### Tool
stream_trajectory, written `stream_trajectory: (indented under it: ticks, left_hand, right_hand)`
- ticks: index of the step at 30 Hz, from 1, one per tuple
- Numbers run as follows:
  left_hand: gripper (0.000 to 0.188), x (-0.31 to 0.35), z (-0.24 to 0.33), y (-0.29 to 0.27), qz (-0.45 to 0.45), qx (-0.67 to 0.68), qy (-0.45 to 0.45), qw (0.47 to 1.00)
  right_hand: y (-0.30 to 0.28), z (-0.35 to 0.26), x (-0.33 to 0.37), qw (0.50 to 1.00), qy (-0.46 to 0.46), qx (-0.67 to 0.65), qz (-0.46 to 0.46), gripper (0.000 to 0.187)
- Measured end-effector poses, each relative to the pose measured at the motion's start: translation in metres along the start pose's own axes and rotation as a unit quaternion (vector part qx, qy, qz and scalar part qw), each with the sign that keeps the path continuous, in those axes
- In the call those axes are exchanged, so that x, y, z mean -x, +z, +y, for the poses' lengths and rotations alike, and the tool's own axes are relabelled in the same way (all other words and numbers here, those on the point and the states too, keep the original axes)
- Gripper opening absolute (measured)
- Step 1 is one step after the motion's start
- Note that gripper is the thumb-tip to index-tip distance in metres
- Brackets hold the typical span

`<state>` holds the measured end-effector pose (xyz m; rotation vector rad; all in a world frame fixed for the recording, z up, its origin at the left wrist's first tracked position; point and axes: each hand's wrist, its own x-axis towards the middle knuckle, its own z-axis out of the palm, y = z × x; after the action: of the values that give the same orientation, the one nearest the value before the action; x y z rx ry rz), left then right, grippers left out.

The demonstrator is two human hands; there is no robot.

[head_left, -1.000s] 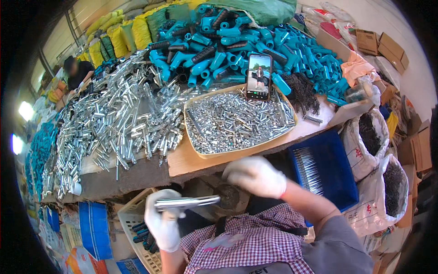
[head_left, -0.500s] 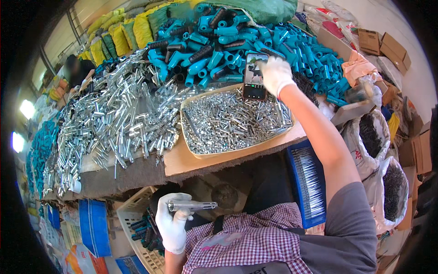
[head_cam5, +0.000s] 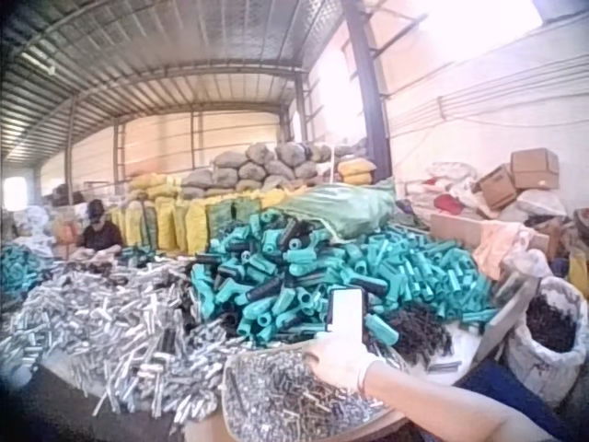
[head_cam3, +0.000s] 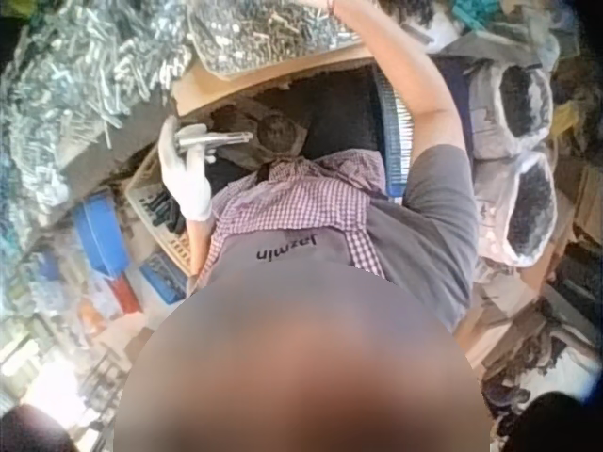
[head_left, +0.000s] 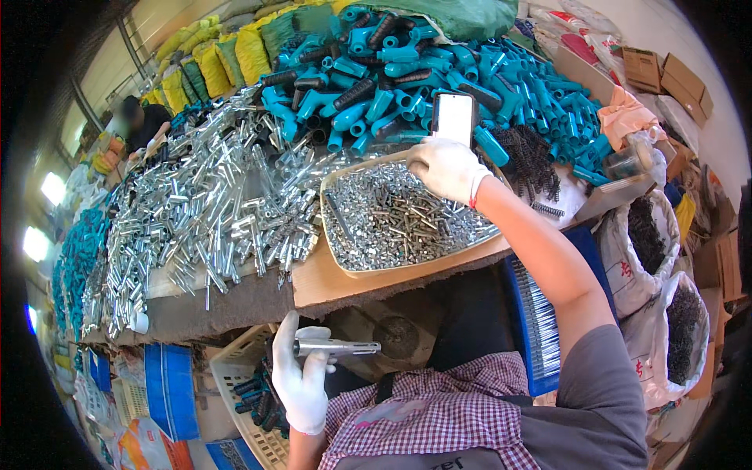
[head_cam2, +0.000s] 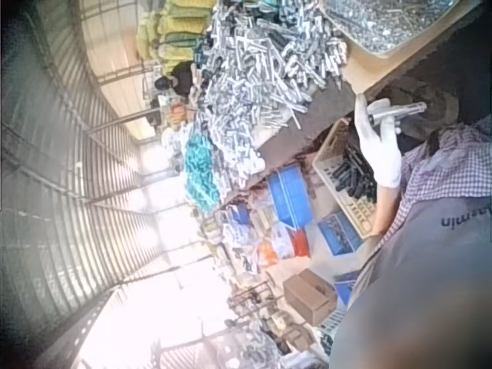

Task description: Manually assembling teal and silver tool components on a factory workbench.

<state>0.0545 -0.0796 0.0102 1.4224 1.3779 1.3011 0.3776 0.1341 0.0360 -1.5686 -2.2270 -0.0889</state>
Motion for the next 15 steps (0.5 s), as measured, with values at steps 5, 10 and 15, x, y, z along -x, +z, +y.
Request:
stream_trajectory:
  ticks: [5, 10, 15]
  left_hand:
    - [0.056, 0.001, -0.009, -0.009, 0.011, 0.010, -0.006, 1.000]
    - [0.054, -0.002, -0.010, -0.005, -0.004, 0.019, -0.026, 0.999]
    - [0.055, 0.000, -0.014, -0.015, 0.016, -0.015, -0.015, 1.000]
  right_hand:
    - [0.003, -0.014, -0.019, 0.998, 0.022, 0.015, -0.054, 0.025]
    - [0.029, -0.051, -0.060, 0.995, -0.004, 0.050, -0.092, 0.026]
    - [0.045, -0.082, -0.068, 0.994, -0.043, 0.052, -0.081, 0.029]
